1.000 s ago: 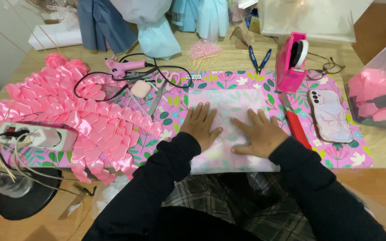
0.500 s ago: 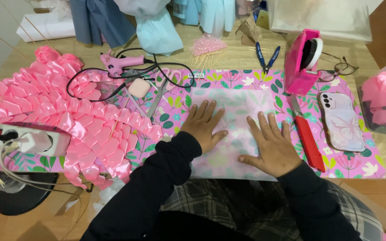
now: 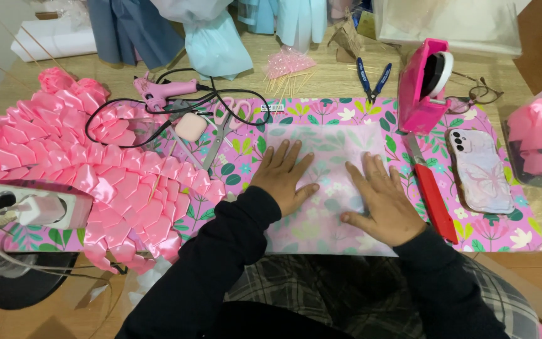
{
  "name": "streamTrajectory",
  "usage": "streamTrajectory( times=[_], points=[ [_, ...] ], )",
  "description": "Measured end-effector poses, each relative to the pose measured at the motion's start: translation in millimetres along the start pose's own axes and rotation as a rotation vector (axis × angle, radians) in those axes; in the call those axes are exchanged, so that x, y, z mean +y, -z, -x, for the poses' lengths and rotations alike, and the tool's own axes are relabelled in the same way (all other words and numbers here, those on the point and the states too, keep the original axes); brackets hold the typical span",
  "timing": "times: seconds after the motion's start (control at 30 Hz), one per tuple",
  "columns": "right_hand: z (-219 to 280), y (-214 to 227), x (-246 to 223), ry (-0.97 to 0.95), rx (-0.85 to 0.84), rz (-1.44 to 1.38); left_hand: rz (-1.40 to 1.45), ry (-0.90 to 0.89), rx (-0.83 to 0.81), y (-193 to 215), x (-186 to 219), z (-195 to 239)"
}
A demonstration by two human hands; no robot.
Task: The person smooths a sheet of patterned paper on a floral tablecloth, then uses a red utility knife to cut the paper along its edges. The person continues to trim the paper and smooths it down with their hands.
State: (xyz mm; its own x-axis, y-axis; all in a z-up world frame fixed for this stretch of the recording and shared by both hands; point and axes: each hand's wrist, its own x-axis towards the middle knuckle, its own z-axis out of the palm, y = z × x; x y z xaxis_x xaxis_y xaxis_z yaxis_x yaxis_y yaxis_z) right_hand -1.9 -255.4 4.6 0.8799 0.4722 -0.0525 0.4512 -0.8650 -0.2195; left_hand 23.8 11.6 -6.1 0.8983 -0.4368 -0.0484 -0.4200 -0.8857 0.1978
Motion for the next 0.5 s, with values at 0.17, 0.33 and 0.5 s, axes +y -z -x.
streamTrajectory(
  times=[0.17,0.33,0.5],
  points=[
    [5,31,-13,-0.068,0.413,-0.493,-0.01,-0.03,0.01,2,-1,-1],
    [-13,7,17,-0.257,0.558,-0.703,-0.029,-0.09,0.059,-10,-10,-10],
    [-22,7,40,-0.502,0.428,-0.692,-0.031,-0.111,0.07,-12,-16,-17]
  ],
)
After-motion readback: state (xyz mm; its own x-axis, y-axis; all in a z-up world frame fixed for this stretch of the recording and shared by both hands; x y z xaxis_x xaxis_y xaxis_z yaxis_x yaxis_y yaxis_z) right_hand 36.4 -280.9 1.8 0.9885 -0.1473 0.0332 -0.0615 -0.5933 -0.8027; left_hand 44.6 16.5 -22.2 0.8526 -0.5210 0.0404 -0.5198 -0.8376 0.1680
